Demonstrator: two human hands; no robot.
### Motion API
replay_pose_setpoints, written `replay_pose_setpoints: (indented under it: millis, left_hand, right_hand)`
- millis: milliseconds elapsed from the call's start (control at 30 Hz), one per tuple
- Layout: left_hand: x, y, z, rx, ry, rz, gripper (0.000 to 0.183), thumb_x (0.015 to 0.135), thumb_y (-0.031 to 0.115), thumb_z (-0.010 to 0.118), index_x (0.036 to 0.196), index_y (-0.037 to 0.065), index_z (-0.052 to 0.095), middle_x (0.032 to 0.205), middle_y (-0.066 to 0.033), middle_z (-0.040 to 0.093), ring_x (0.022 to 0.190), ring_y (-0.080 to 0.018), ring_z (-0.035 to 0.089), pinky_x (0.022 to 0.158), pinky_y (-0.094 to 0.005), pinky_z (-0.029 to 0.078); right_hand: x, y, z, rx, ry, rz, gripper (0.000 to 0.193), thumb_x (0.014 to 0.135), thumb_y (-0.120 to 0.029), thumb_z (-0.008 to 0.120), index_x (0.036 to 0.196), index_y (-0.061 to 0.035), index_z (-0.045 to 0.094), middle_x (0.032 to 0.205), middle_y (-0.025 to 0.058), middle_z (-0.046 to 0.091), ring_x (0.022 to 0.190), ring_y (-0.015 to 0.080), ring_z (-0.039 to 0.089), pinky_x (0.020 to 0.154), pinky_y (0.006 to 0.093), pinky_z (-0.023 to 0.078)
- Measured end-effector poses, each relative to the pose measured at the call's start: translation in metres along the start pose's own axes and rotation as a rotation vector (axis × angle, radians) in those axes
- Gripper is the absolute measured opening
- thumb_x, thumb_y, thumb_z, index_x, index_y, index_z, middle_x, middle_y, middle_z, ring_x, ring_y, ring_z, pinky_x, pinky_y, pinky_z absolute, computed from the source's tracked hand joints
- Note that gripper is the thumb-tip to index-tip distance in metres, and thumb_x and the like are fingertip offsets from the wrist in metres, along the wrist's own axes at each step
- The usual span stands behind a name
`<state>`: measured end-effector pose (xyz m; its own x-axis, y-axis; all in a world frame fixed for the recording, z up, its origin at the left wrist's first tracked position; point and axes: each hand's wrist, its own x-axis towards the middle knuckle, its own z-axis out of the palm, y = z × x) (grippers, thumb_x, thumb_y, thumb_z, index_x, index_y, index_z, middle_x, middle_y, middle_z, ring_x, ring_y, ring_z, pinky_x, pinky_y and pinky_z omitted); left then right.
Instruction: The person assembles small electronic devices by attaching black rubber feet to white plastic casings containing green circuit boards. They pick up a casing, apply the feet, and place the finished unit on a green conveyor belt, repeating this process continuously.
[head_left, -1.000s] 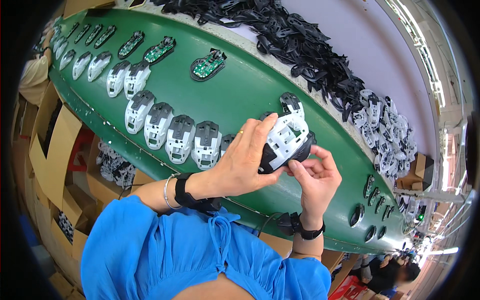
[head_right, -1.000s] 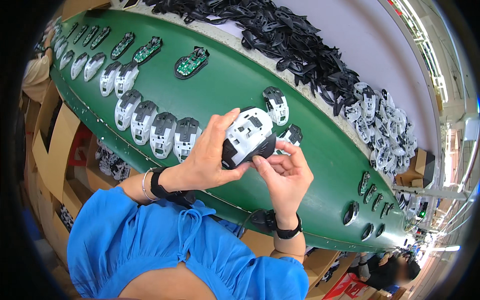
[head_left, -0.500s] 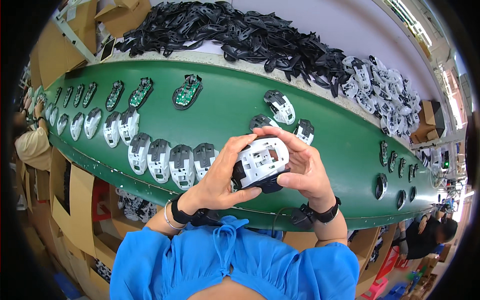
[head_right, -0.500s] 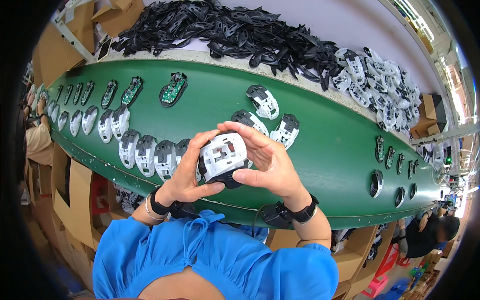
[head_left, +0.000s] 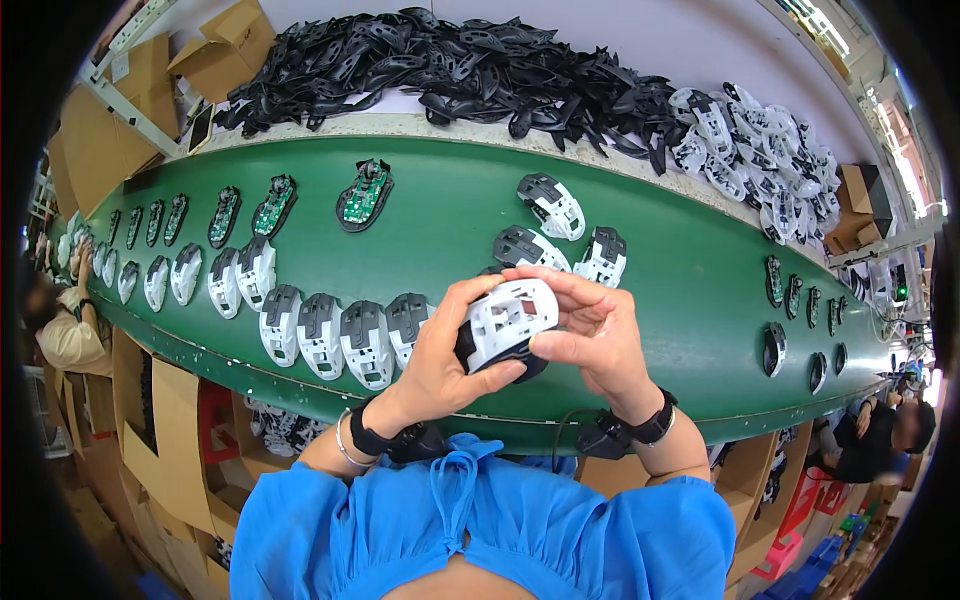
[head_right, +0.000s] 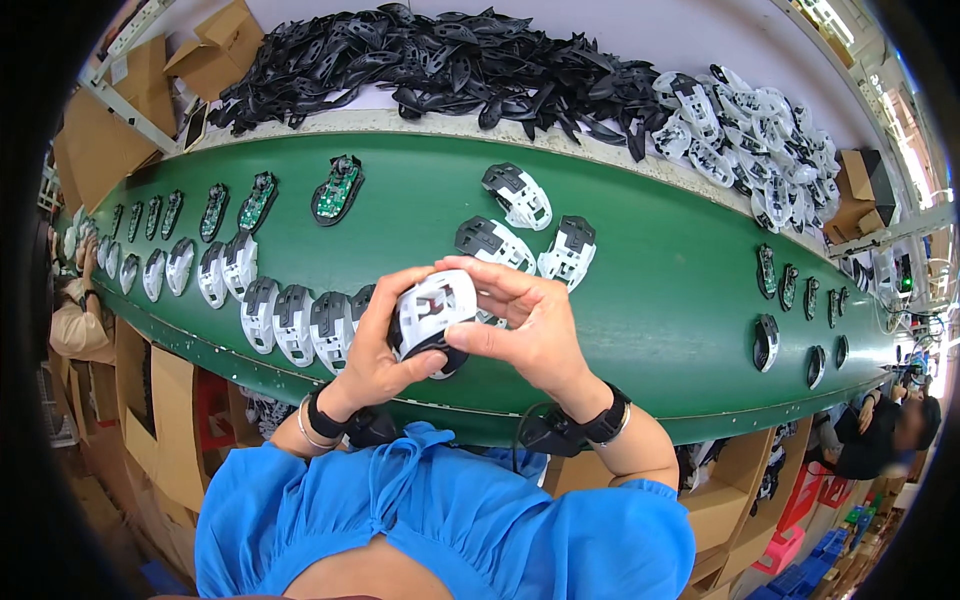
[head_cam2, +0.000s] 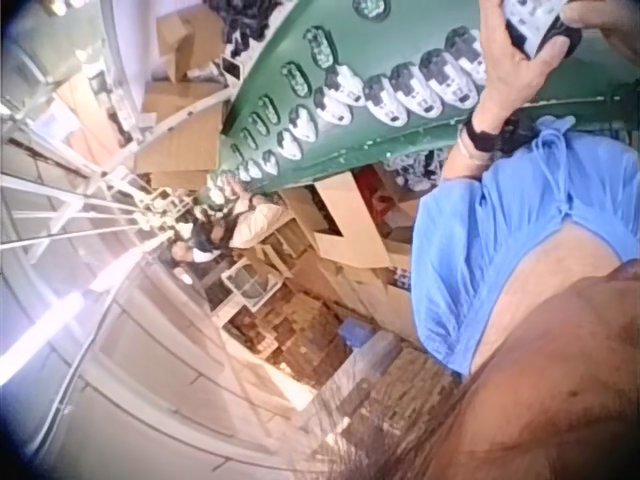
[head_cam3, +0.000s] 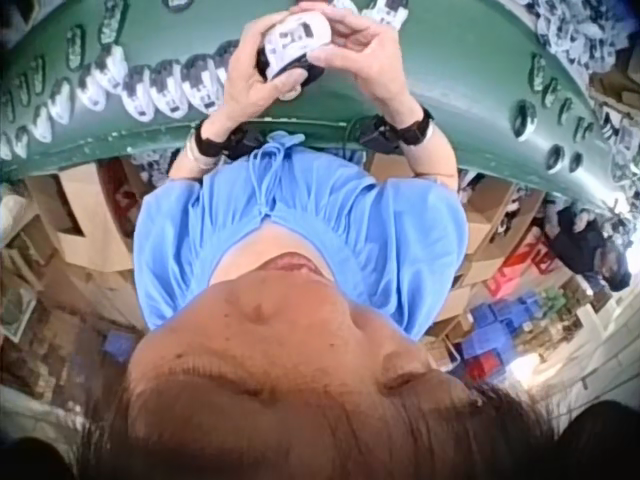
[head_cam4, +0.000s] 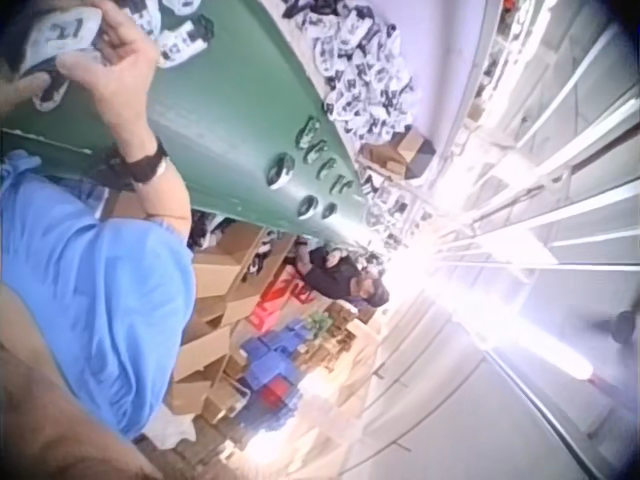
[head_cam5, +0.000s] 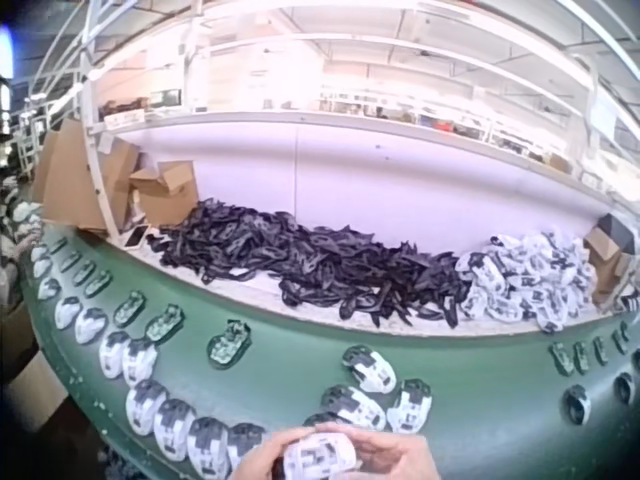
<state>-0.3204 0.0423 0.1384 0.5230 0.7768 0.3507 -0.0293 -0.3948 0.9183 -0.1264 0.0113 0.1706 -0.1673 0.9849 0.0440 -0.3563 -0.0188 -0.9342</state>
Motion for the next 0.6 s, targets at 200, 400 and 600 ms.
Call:
replay_pose_setpoints:
  millis: [200,400,600]
  left_hand:
    - [0.010,0.004,-0.014,-0.091,-0.182,-0.325,0.080,0.069,0.010,0.082,0.134,-0.002,0.036,0.125,-0.0122,0.051,0.117,-0.0191,0.051,0.103,-0.0323,0.038]
    - [0.025,0.016,-0.016,0.013,-0.318,-0.481,0.079,0.070,0.012,0.081,0.134,-0.005,0.039,0.125,-0.0142,0.051,0.117,-0.0188,0.051,0.102,-0.0327,0.040]
    - [0.021,0.007,-0.021,-0.225,-0.428,-0.441,0.083,0.071,0.016,0.081,0.137,-0.008,0.037,0.124,-0.0170,0.053,0.111,-0.0199,0.056,0.094,-0.0321,0.046]
  right_hand:
    - [0.004,-0.008,-0.011,0.023,0.114,0.021,0.049,0.074,-0.005,0.072,0.119,0.0036,0.056,0.116,0.0129,0.061,0.103,0.0200,0.061,0.089,0.0327,0.048]
    - [0.011,-0.031,-0.018,-0.724,-0.103,0.132,0.072,0.060,-0.025,0.083,0.121,0.0025,0.057,0.112,0.0137,0.063,0.102,0.0181,0.061,0.092,0.0297,0.046]
    - [0.017,-0.036,-0.029,-0.594,-0.232,0.349,0.065,0.062,-0.016,0.083,0.122,-0.0001,0.060,0.106,0.0075,0.067,0.094,0.0127,0.062,0.087,0.0266,0.048]
